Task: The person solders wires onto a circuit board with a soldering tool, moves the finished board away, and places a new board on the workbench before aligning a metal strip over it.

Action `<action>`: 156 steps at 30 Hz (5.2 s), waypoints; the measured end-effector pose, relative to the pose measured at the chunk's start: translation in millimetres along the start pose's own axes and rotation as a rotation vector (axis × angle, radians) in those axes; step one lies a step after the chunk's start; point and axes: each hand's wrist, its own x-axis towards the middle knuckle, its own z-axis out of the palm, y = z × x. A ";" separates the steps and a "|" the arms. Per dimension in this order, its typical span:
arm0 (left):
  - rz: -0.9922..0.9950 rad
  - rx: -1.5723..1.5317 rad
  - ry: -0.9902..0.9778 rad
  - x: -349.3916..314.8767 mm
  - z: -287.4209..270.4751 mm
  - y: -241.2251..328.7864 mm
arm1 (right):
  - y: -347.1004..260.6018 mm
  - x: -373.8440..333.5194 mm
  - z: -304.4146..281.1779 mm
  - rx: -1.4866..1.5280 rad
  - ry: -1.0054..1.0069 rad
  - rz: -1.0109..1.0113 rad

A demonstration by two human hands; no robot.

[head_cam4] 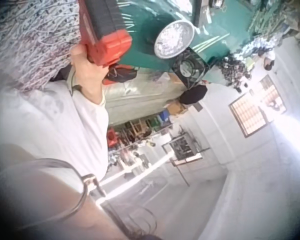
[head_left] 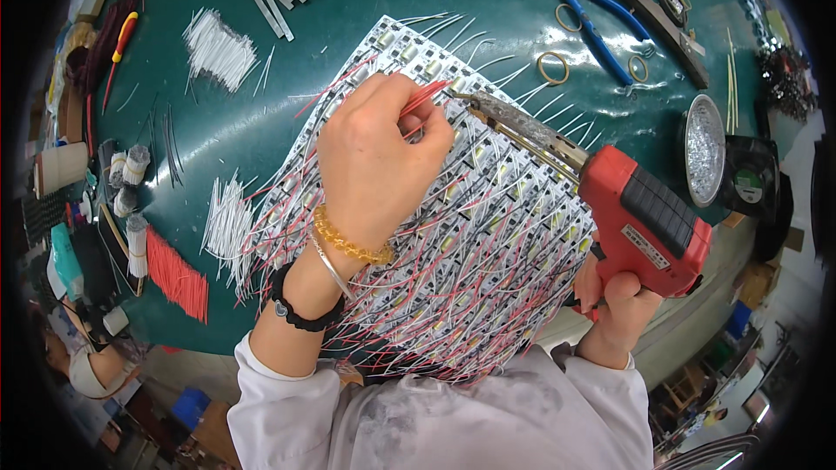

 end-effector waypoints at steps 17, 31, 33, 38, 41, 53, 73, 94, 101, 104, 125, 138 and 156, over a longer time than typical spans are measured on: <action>0.005 -0.005 -0.008 0.5 2.1 -0.8 | 6.7 -12.3 -25.4 -0.043 -0.181 0.075; 0.040 0.087 -0.087 1.6 -16.9 5.7 | 6.4 -21.5 -29.0 0.214 -0.019 -0.003; 0.086 0.111 0.026 1.4 -23.6 16.3 | 7.3 -22.7 -29.0 0.171 0.012 -0.046; 0.072 -0.056 -0.050 -11.0 -16.7 42.8 | 9.0 -27.4 -27.6 0.148 0.046 -0.077; 0.007 -0.009 -0.086 -8.9 -0.1 33.9 | 7.9 -29.2 -27.7 0.096 0.033 -0.070; -0.166 -0.059 -0.084 -11.4 10.7 16.5 | 22.7 -20.9 -37.4 -0.215 -0.053 -0.084; -0.084 0.040 -0.087 -9.8 11.1 22.2 | 17.2 -26.0 -35.4 -0.140 0.010 -0.005; -0.055 0.109 -0.068 -14.7 11.6 19.5 | 13.5 -21.9 -25.6 0.173 -0.079 0.167; -0.046 0.065 -0.054 -14.6 12.5 19.2 | 19.5 -25.2 -29.5 0.190 -0.081 0.101; -0.047 0.071 -0.064 -13.7 11.6 18.7 | 18.1 -23.1 -28.1 0.162 -0.118 0.114; 0.386 0.224 0.258 -8.6 -6.7 24.3 | 9.5 -33.1 -27.4 0.151 0.079 -0.032; 0.007 0.033 -0.101 -23.0 19.5 36.4 | 14.9 -41.2 -36.8 0.137 0.111 -0.025; -0.005 0.009 -0.079 -24.6 24.8 31.7 | 33.5 -35.2 -37.0 -0.168 0.027 -0.178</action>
